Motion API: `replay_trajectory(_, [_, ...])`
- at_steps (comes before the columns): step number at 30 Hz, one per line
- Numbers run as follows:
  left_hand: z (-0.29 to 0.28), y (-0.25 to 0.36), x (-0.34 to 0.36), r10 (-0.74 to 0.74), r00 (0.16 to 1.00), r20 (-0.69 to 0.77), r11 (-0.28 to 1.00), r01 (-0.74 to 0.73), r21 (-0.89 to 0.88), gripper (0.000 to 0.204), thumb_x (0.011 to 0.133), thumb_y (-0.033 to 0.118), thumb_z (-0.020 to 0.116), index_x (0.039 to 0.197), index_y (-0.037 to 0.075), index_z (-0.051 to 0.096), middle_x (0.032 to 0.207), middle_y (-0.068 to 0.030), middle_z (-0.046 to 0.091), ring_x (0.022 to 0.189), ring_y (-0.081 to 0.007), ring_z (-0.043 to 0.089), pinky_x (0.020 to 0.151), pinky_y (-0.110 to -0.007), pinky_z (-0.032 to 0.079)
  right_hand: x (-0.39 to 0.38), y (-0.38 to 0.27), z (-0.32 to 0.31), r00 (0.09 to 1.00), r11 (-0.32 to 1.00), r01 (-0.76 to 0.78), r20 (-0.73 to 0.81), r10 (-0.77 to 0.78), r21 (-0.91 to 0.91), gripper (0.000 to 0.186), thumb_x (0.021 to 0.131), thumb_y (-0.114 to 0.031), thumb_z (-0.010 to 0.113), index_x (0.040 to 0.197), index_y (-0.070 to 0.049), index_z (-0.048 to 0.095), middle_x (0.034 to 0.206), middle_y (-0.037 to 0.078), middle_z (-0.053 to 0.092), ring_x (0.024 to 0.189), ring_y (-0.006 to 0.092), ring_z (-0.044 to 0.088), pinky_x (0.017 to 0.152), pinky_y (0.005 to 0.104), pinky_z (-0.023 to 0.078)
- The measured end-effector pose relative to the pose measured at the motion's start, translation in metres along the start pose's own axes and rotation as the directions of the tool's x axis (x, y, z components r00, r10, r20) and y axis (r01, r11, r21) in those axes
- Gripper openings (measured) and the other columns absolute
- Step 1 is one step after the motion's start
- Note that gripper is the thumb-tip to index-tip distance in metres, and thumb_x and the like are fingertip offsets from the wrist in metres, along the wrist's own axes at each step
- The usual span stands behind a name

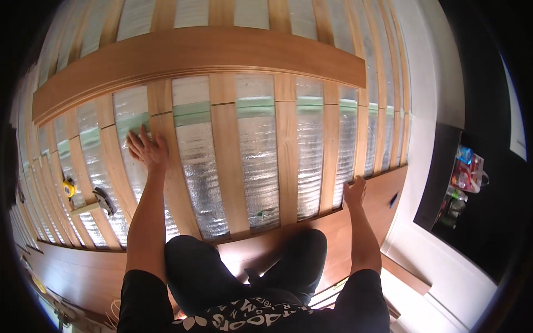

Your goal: The person lays wooden floor planks onto a subfloor grid, applies adhesive from a bottle, aligns the planks using a hammer, and secures them with a power nailer.

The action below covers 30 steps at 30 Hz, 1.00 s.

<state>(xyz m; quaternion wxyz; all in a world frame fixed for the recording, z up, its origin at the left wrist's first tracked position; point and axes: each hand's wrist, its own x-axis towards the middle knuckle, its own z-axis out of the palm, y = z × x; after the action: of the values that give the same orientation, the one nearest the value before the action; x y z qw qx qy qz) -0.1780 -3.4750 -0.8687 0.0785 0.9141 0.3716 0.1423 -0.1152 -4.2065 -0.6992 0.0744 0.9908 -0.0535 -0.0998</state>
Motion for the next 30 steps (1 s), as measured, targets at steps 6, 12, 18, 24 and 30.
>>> replay_trajectory(6, [-0.031, -0.026, 0.003, -0.126, 0.99, 0.06, 0.992, 0.124, 0.025, 0.069, 0.09, 0.046, 0.06, 0.15, 0.015, 0.047, 0.163, -0.0249, 0.026, 0.151, -0.0449, 0.02, 0.121, -0.058, 0.014, 0.207, -0.425, -0.113, 0.554, 0.568, 0.822, -0.167, -0.816, -0.05, 0.101, 0.071, -0.04, 0.089, 0.151, -0.005, 0.037, 0.155, 0.022, 0.036, 0.144, 0.0427, 0.033, 0.119, 0.0536, 0.027])
replay_trajectory(12, [-0.045, -0.01, 0.017, -0.165, 0.963, 0.211, 0.974, 0.193, -0.12, 0.07, 0.089, 0.044, 0.062, 0.15, 0.015, 0.047, 0.165, -0.0255, 0.021, 0.155, -0.0439, 0.012, 0.123, -0.059, 0.008, 0.244, -0.578, -0.154, 0.493, 0.425, 0.862, 0.27, -0.827, -0.276, 0.134, 0.059, -0.049, 0.093, 0.161, -0.008, 0.016, 0.162, 0.023, 0.024, 0.15, 0.0428, 0.025, 0.124, 0.0502, 0.023])
replay_trajectory(18, [-0.05, -0.022, 0.0, -0.243, 0.936, 0.255, 0.952, 0.28, -0.124, 0.071, 0.089, 0.049, 0.061, 0.152, 0.018, 0.046, 0.169, -0.023, 0.014, 0.157, -0.0411, 0.005, 0.124, -0.059, 0.005, 0.216, -0.587, -0.152, 0.5, 0.495, 0.864, 0.261, -0.826, -0.089, 0.134, 0.058, -0.032, 0.097, 0.162, -0.012, 0.014, 0.162, 0.025, 0.021, 0.148, 0.0448, 0.025, 0.123, 0.0506, 0.03])
replay_trajectory(24, [-0.05, -0.029, -0.005, -0.206, 0.953, 0.223, 0.934, 0.259, -0.245, 0.072, 0.09, 0.05, 0.059, 0.152, 0.017, 0.046, 0.168, -0.0239, 0.016, 0.157, -0.0416, 0.006, 0.124, -0.058, 0.002, 0.085, -0.505, -0.142, 0.461, 0.484, 0.873, 0.226, -0.858, 0.056, 0.126, 0.059, -0.037, 0.095, 0.16, -0.016, 0.022, 0.156, 0.03, 0.028, 0.142, 0.0503, 0.03, 0.119, 0.0609, 0.023])
replay_trajectory(30, [-0.032, -0.043, -0.016, -0.059, 0.98, 0.192, 0.986, 0.087, -0.143, 0.078, 0.088, 0.054, 0.058, 0.152, 0.011, 0.046, 0.167, -0.0229, 0.019, 0.157, -0.0435, 0.005, 0.123, -0.063, -0.001, -0.107, -0.392, -0.152, 0.424, 0.471, 0.829, 0.211, -0.881, 0.302, 0.12, 0.056, -0.051, 0.087, 0.151, -0.002, 0.033, 0.14, 0.035, 0.039, 0.126, 0.0539, 0.042, 0.105, 0.0622, 0.038])
